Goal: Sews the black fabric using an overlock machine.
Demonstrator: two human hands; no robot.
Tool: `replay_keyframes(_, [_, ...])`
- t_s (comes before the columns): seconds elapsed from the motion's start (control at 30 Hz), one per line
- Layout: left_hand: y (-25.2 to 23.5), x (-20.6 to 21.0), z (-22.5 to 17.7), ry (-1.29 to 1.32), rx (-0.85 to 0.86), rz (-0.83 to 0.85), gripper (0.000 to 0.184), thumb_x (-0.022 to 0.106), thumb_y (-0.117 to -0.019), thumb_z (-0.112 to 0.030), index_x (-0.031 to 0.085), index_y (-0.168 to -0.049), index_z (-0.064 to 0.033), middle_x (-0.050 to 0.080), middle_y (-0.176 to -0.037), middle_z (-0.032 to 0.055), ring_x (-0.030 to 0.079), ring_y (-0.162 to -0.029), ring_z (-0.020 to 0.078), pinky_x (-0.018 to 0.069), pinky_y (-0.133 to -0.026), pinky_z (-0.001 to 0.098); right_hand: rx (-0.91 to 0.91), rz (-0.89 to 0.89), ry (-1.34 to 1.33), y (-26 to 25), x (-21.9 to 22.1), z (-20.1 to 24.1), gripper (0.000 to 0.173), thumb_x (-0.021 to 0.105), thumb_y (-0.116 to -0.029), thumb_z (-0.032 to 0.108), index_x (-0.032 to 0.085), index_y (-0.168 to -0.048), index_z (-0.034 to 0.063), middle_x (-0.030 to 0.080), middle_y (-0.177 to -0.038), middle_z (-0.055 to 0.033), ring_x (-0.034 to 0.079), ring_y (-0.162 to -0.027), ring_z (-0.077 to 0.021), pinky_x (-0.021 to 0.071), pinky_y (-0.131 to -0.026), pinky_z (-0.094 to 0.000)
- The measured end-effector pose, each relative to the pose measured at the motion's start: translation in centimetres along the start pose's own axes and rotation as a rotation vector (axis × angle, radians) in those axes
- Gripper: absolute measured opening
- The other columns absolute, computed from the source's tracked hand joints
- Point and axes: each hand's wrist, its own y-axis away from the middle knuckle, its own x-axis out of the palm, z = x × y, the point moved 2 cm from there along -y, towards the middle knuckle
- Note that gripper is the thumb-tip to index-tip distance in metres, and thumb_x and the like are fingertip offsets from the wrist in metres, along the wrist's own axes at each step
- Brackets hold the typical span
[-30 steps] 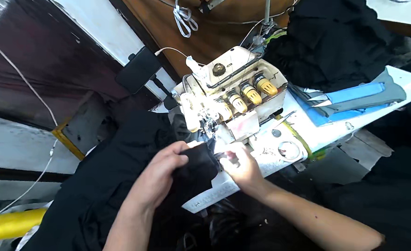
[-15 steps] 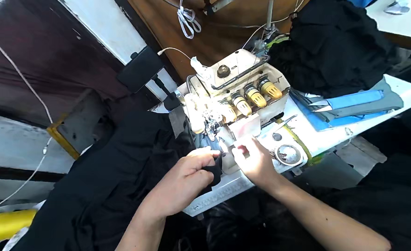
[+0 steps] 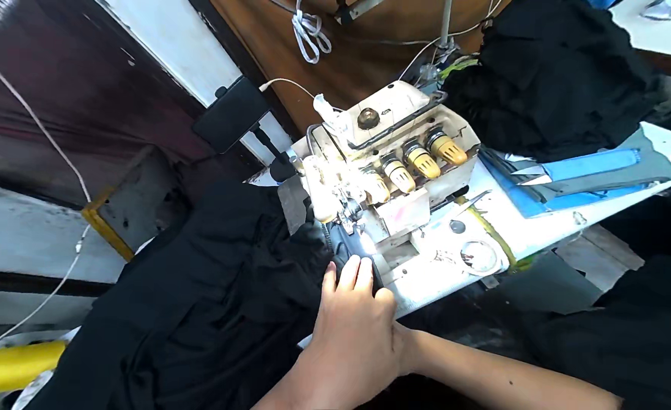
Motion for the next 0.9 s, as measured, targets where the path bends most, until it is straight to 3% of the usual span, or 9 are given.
replay_keyframes(0.1, [-0.5,0.3,0.1,-0.106,0.002,-0.059,0.018,0.063,-0.0817,-0.022,0.073,-0.079,-0.0071,0.069,-0.126,0.0247,0.063,-0.125,0.0435,0.0479,-0.095,0.0659,0.039,0.014,0.003,-0.3,-0.6,1.2,0.034,0.063,-0.0962,0.012,0.065,-0.122,-0.0089,0.069,-0.117,-0.0194,0.063,-0.111,-0.0156,0.0438,-0.099,-0.0261])
replay_keyframes(0.2, [-0.8,0.5,0.3,-0.185,0.002,-0.103,0.014,0.069,-0.079,-0.02,0.075,-0.08,-0.0073,0.072,-0.123,0.0214,0.067,-0.119,0.0413,0.0503,-0.093,0.0632,-0.196,-0.112,0.07,-0.3,0.7,-1.0,0.031,0.069,-0.0905,0.011,0.068,-0.112,-0.0107,0.072,-0.107,-0.0216,0.068,-0.104,-0.0198,0.0508,-0.095,-0.0307])
replay_keyframes(0.27, [-0.9,0.6,0.4,-0.223,0.018,-0.177,0.012,0.071,-0.0763,-0.018,0.075,-0.078,-0.0066,0.074,-0.115,0.0201,0.071,-0.11,0.0395,0.0534,-0.086,0.0604,-0.32,-0.205,0.018,-0.3,1.4,-2.5,0.034,0.073,-0.0858,0.012,0.068,-0.111,-0.0105,0.072,-0.104,-0.018,0.068,-0.103,-0.012,0.0507,-0.094,-0.0242])
replay_keyframes(0.33, [-1.2,0.9,0.8,-0.233,0.037,-0.226,0.009,0.07,-0.0781,-0.015,0.073,-0.076,-0.0067,0.077,-0.106,0.0161,0.073,-0.104,0.0358,0.0558,-0.084,0.0566,-0.278,-0.215,-0.005,-0.3,1.5,-2.8,0.038,0.074,-0.0864,0.015,0.067,-0.114,-0.0098,0.072,-0.107,-0.0158,0.065,-0.106,-0.0079,0.0491,-0.095,-0.0218])
replay_keyframes(0.53, [-1.8,1.5,2.5,-0.272,0.071,-0.326,0.01,0.065,-0.0834,-0.01,0.07,-0.075,-0.0073,0.076,-0.089,0.009,0.074,-0.094,0.0299,0.0557,-0.083,0.0486,-0.287,-0.18,0.02,-0.7,1.6,-4.7,0.037,0.066,-0.0955,0.025,0.069,-0.118,-0.0041,0.069,-0.118,-0.0196,0.063,-0.118,-0.0196,0.0488,-0.103,-0.0357])
replay_keyframes(0.6, [-1.9,1.5,3.1,-0.265,0.046,-0.365,0.014,0.064,-0.0855,-0.01,0.07,-0.074,-0.007,0.076,-0.087,0.0089,0.074,-0.097,0.031,0.0552,-0.087,0.0515,-0.21,-0.127,-0.01,-0.5,1.6,-4.6,0.047,0.066,-0.095,0.027,0.063,-0.128,-0.0074,0.064,-0.128,-0.0246,0.06,-0.125,-0.0261,0.0467,-0.107,-0.0413])
replay_keyframes(0.7, [-2.1,1.6,4.5,-0.233,0.009,-0.411,0.013,0.067,-0.0862,-0.011,0.072,-0.075,-0.0065,0.076,-0.085,0.0083,0.072,-0.104,0.0345,0.0467,-0.098,0.0672,-0.109,-0.076,-0.022,-0.2,1.3,-4.1,0.062,0.066,-0.095,0.027,0.05,-0.144,-0.0086,0.054,-0.143,-0.0289,0.053,-0.135,-0.0303,0.0415,-0.113,-0.0421])
replay_keyframes(0.8, [-2.4,2.3,6.4,-0.163,-0.051,-0.458,0.013,0.066,-0.0893,-0.01,0.077,-0.086,-0.0048,0.077,-0.092,0.0087,0.068,-0.116,0.0387,0.0308,-0.105,0.0806,-0.133,-0.073,-0.021,-0.1,1.3,-4.3,0.069,0.062,-0.0952,0.03,0.044,-0.149,-0.0086,0.052,-0.145,-0.0294,0.053,-0.135,-0.0315,0.0422,-0.113,-0.0415])
replay_keyframes(0.9, [-2.8,2.9,8.4,-0.02,-0.152,-0.47,0.017,0.063,-0.0924,-0.009,0.079,-0.096,-0.0053,0.077,-0.101,0.0089,0.065,-0.122,0.0389,0.0241,-0.107,0.082,-0.132,-0.052,-0.062,-0.1,1.4,-4.1,0.072,0.06,-0.0958,0.029,0.038,-0.151,-0.0103,0.047,-0.15,-0.03,0.051,-0.138,-0.0317,0.0406,-0.114,-0.0399])
